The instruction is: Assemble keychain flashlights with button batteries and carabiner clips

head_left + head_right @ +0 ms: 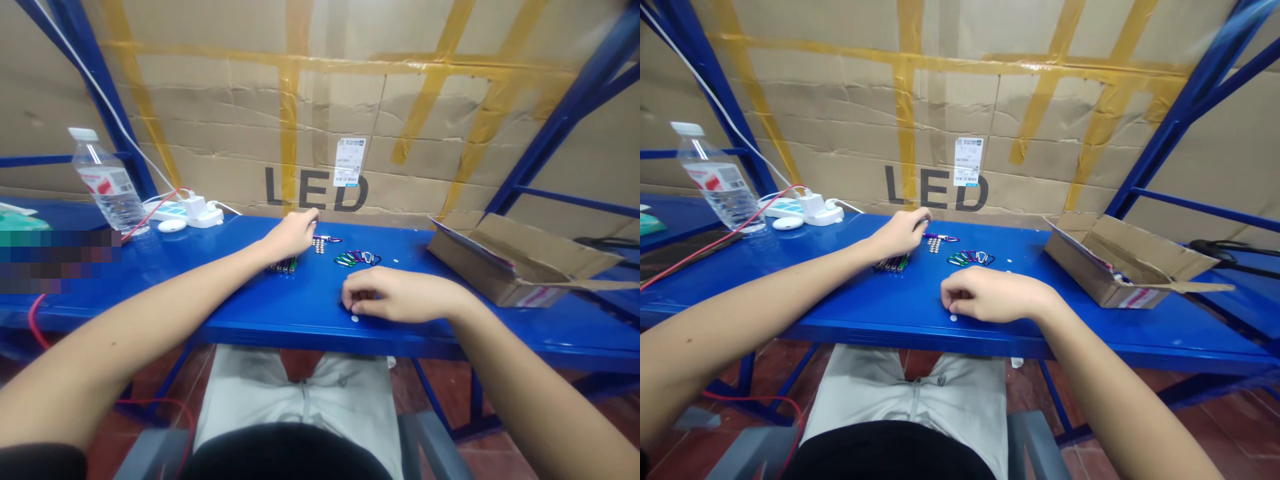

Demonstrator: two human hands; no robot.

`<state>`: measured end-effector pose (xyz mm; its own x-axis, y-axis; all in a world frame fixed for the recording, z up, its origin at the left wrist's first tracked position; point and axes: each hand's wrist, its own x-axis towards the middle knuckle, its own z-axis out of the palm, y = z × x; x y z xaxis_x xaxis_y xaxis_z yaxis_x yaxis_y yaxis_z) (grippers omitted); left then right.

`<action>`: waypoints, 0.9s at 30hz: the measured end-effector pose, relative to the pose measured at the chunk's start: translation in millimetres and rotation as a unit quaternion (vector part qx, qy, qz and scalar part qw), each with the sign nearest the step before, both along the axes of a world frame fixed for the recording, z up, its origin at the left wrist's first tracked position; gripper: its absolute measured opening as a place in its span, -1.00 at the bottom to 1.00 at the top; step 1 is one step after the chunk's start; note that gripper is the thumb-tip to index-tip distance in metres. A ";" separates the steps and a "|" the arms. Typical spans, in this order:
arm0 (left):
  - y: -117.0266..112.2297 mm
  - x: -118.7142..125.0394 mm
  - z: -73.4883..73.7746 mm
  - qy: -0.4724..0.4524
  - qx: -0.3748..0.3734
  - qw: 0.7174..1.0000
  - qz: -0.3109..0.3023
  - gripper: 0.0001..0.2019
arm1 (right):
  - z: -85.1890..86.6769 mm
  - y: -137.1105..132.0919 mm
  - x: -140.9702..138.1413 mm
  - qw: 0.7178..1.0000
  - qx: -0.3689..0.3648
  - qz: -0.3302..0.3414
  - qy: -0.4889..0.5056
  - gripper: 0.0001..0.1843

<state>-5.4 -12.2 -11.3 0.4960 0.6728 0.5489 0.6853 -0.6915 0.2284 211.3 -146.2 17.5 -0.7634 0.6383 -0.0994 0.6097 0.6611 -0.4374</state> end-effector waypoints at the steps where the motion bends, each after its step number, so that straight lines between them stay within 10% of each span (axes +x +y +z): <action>1: 0.2 -0.3 0.7 -0.001 0.001 1.000 0.003 -0.75 | -0.6 0.4 2.3 1.000 0.009 -0.010 0.018 -0.85; 9: 2.4 2.3 3.4 -0.007 -0.004 1.000 0.006 -0.74 | -5.9 1.4 14.2 0.983 0.074 -0.079 0.145 -0.81; 13: 3.4 3.3 4.6 -0.010 -0.020 1.000 0.007 -0.74 | -14.3 -39.4 3.2 0.974 0.038 -0.008 0.223 -0.83; 16: 2.4 3.9 5.8 -0.009 -0.025 1.000 0.003 -0.74 | -58.8 -77.6 -20.5 0.982 -0.093 0.134 0.094 -0.84; 22: -0.3 3.1 6.0 0.001 -0.015 1.000 -0.009 -0.75 | -186.0 -89.8 -59.7 0.994 -0.021 0.000 -0.112 -0.69; 27: -1.8 -0.4 6.3 -0.009 -0.015 1.000 -0.023 -0.76 | -209.2 -78.0 -64.7 0.986 -0.087 -0.047 -0.137 -0.66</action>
